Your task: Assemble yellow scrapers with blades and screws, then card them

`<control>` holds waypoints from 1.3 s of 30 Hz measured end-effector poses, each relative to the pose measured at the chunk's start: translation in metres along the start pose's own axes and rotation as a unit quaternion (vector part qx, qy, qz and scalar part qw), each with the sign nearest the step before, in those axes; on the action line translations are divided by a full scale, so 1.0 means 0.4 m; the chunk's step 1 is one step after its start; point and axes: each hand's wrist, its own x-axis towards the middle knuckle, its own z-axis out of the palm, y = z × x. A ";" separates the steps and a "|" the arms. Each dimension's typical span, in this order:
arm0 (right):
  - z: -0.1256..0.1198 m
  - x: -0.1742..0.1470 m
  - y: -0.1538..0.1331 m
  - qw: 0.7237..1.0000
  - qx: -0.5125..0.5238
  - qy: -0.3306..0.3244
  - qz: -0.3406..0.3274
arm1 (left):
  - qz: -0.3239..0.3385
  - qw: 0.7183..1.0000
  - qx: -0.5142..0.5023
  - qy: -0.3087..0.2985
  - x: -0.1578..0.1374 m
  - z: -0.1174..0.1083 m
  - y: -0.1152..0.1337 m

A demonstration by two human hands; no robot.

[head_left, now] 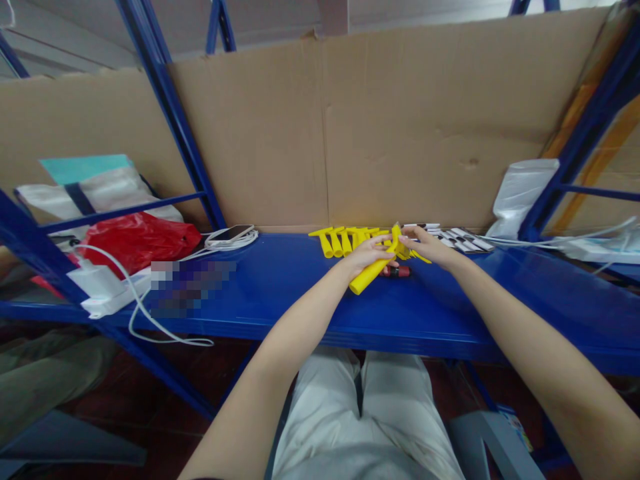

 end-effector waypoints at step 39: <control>-0.049 -0.034 -0.040 0.951 -0.104 -0.292 -0.008 | 0.016 0.958 -0.141 0.250 0.012 -0.009 0.019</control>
